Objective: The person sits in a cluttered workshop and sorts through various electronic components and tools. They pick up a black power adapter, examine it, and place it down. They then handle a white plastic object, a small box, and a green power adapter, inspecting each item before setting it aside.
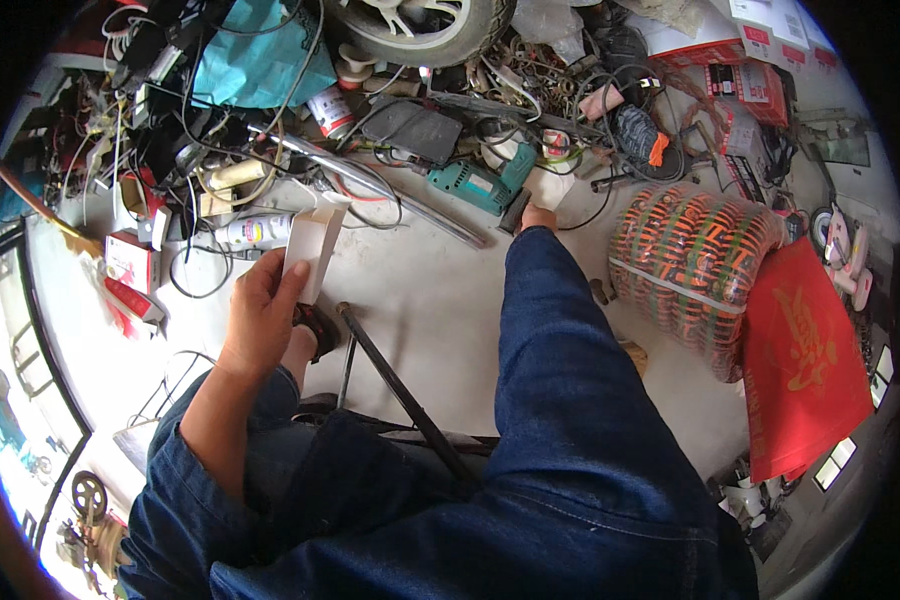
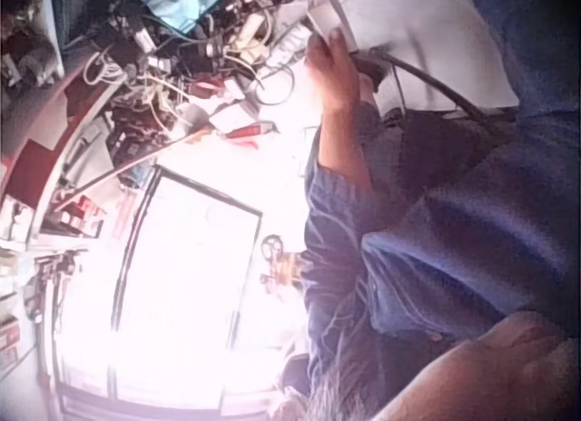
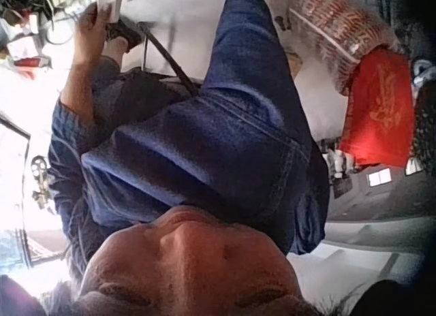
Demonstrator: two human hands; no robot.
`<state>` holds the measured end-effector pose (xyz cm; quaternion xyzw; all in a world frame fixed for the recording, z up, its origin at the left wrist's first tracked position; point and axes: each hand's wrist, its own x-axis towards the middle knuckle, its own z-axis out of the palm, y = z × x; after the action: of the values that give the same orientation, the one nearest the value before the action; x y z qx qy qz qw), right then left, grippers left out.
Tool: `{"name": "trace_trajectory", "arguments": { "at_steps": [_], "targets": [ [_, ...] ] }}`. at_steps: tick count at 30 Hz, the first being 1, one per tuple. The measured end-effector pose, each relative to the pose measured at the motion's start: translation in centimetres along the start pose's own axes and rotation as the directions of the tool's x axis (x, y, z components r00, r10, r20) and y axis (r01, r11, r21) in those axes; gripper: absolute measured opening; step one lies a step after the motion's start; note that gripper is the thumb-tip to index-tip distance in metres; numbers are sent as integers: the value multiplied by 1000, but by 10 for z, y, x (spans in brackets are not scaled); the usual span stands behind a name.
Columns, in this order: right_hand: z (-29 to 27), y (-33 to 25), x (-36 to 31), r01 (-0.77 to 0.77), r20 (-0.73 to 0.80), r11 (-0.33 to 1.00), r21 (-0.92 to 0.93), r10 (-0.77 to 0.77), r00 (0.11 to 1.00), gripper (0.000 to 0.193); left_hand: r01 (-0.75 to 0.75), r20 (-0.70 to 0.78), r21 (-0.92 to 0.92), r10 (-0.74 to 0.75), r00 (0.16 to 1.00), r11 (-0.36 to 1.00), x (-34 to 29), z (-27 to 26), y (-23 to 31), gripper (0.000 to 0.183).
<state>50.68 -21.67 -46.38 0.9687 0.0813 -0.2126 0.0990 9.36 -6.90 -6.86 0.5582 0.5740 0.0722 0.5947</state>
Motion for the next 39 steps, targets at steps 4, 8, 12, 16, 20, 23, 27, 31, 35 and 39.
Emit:
{"name": "trace_trajectory", "arguments": {
  "at_steps": [4, 8, 12, 16, 20, 23, 27, 31, 35, 39],
  "targets": [
    [43, 27, 35, -252, 223, 574, 779, 121, 967, 42, 2, 35, -8, -2, 999, 1000, 2, 0, 4, 28],
    [-17, -22, -40, -560, 558, 162, 813, 62, 828, 36, 53, -26, -5, -53, 998, 999, -7, 0, -4, 28],
    [18, 29, 34, -288, 354, 744, 603, 73, 932, 38, 22, 57, 20, -23, 998, 1000, 0, 2, 6, 28],
    [45, 30, 40, 292, 261, 940, 178, -331, 907, 30, 82, 38, -1, -82, 996, 997, -5, 0, 1, 28],
    [62, 51, 53, 205, 205, 888, 412, -310, 928, 27, 78, 28, 26, -78, 997, 997, -6, 0, 6, 28],
    [60, 81, 74, 56, 135, 624, 780, -255, 958, 25, 50, 71, 14, -51, 996, 999, -3, -2, 6, 28],
    [4, 10, -10, -42, 36, 492, 870, 21, 999, 28, 108, 0, 12, -108, 994, 994, -9, -2, -1, 27],
    [-83, 30, -49, 161, -293, 816, 555, 11, 956, 48, 6, -13, -72, -7, 1000, 997, 0, 1, -4, 26],
    [-141, 42, -74, 168, -447, 902, 399, 32, 894, 40, 85, -19, -251, -93, 996, 964, -1, 1, -4, 27],
    [-197, 27, -97, 621, -734, 767, 159, -329, 594, 29, 227, 72, -478, -220, 973, 849, -2, -1, 12, 33]
  ]
}}
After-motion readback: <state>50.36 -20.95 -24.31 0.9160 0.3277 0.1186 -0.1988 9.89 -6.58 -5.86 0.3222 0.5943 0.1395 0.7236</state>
